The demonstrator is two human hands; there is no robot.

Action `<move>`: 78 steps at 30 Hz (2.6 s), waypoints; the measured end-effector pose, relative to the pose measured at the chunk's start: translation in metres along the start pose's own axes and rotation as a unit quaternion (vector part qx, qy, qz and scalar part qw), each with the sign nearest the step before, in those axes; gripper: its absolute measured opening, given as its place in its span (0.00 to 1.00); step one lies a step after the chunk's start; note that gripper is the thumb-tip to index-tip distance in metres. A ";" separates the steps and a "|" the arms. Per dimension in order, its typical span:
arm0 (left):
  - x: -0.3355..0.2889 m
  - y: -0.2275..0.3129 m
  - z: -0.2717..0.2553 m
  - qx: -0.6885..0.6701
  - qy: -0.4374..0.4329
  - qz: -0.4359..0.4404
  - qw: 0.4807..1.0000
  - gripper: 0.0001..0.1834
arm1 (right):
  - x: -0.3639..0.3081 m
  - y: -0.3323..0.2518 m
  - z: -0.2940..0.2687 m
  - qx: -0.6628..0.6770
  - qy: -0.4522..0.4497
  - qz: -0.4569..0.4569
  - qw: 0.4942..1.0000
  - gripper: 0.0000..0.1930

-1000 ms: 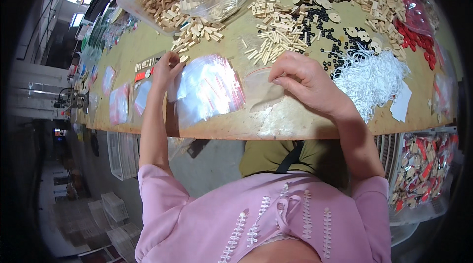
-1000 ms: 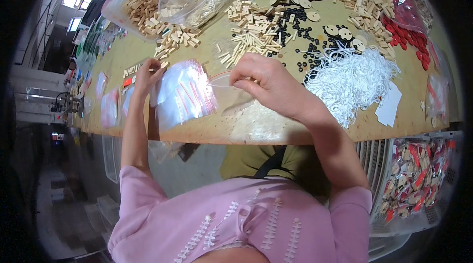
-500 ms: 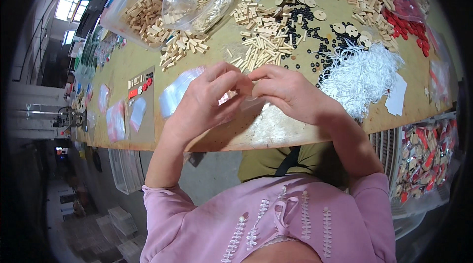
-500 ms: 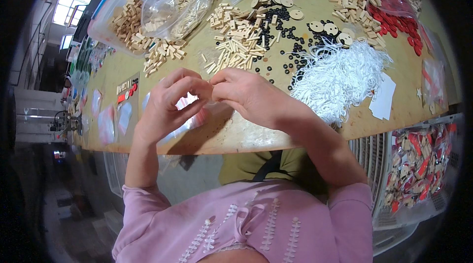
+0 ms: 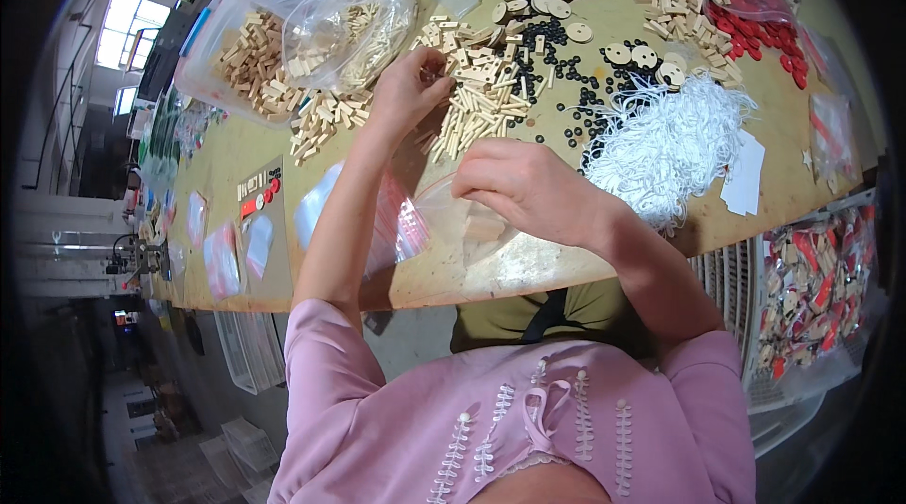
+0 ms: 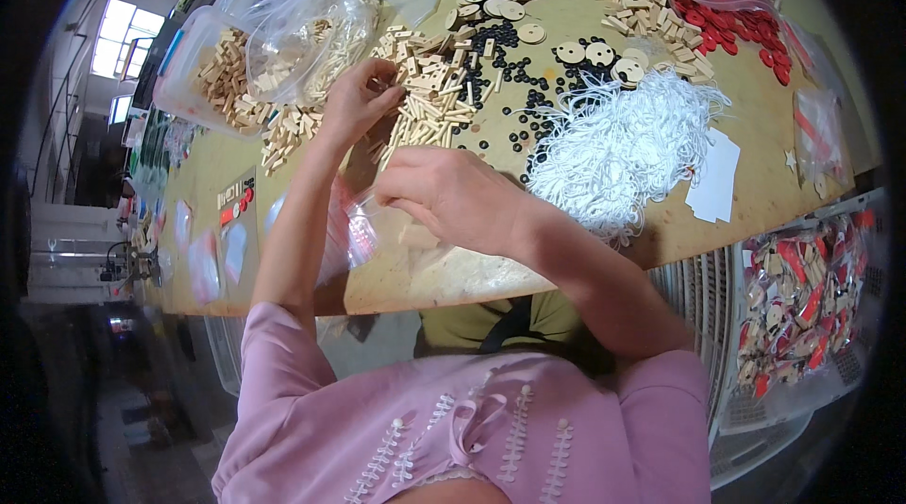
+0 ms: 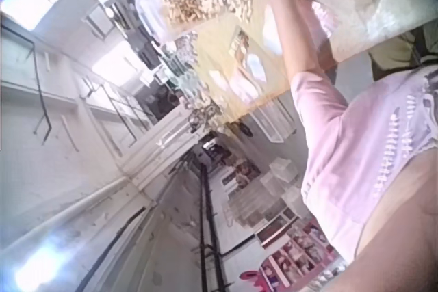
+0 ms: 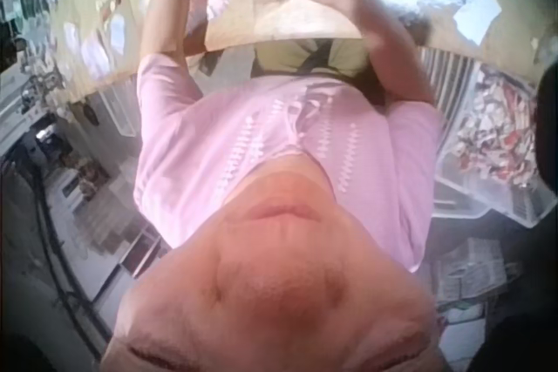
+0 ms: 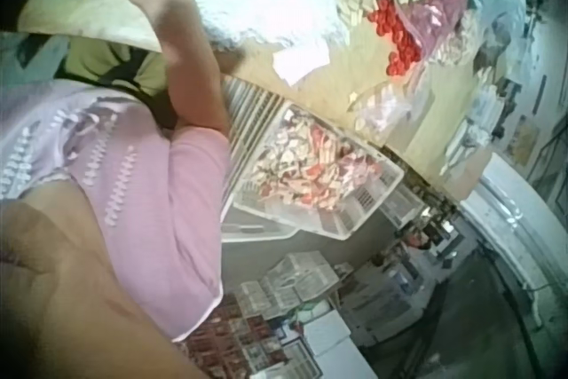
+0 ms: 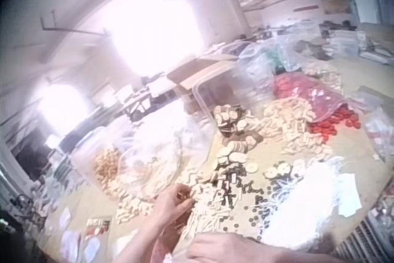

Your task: The person assembles small craft kits by hand, placing wooden sticks, black beads, white string, and red star-shaped pieces into clear plastic bags. The person repeatedly opens bags, adds components, and sets the filled bags aside on the table.

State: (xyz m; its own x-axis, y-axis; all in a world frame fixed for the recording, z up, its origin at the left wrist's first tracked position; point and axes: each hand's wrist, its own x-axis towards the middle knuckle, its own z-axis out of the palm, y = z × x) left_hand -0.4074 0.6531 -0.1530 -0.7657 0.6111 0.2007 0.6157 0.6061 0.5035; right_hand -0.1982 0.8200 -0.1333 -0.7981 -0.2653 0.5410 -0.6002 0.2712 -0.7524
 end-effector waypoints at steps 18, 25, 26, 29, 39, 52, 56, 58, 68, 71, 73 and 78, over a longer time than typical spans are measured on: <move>0.015 -0.005 0.007 0.122 0.022 0.086 0.989 0.11 | 0.006 0.005 -0.005 -0.014 0.018 0.001 1.000 0.04; -0.026 0.043 -0.065 -0.368 -0.068 -0.067 0.925 0.10 | 0.004 0.011 -0.008 -0.007 0.028 0.012 1.000 0.04; -0.040 0.055 -0.076 -0.383 -0.096 -0.041 0.918 0.09 | 0.005 0.010 -0.008 -0.005 0.021 0.017 1.000 0.03; -0.072 0.085 -0.088 -0.339 -0.148 -0.034 0.929 0.09 | 0.005 0.001 -0.014 -0.009 0.012 0.034 0.999 0.04; -0.096 0.104 -0.069 -0.267 -0.012 0.042 0.963 0.06 | 0.005 0.002 -0.007 0.014 -0.035 0.033 0.999 0.04; -0.077 -0.010 -0.025 -0.096 -0.100 -0.135 0.981 0.13 | 0.003 0.002 -0.013 0.076 -0.157 0.029 0.984 0.04; -0.060 -0.010 -0.034 -0.043 -0.173 -0.119 0.977 0.13 | 0.003 0.000 -0.015 0.066 -0.160 0.048 0.984 0.04; -0.055 -0.005 -0.039 -0.022 -0.211 -0.119 0.970 0.13 | 0.003 0.000 -0.015 0.065 -0.155 0.051 0.984 0.04; -0.062 0.007 -0.037 -0.012 -0.179 -0.080 0.981 0.12 | 0.004 0.003 -0.012 0.047 -0.125 0.065 0.989 0.02; -0.068 -0.005 -0.044 -0.141 -0.182 -0.169 0.958 0.10 | 0.004 0.006 -0.012 0.045 -0.121 0.073 0.989 0.03; -0.076 -0.013 -0.050 -0.234 -0.160 -0.182 0.941 0.09 | 0.005 0.005 -0.011 0.048 -0.120 0.080 0.988 0.03; -0.092 0.057 -0.090 -0.331 -0.188 -0.124 0.917 0.05 | 0.004 0.004 -0.011 0.028 -0.118 0.085 0.989 0.03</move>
State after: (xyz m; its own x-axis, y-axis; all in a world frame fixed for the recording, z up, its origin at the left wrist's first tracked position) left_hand -0.3188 0.5860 -0.0670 -0.6725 0.7035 -0.2298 0.0889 0.3850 0.9186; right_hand -0.2040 0.8301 -0.1302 -0.8489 -0.4298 0.3076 -0.4495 0.2811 -0.8479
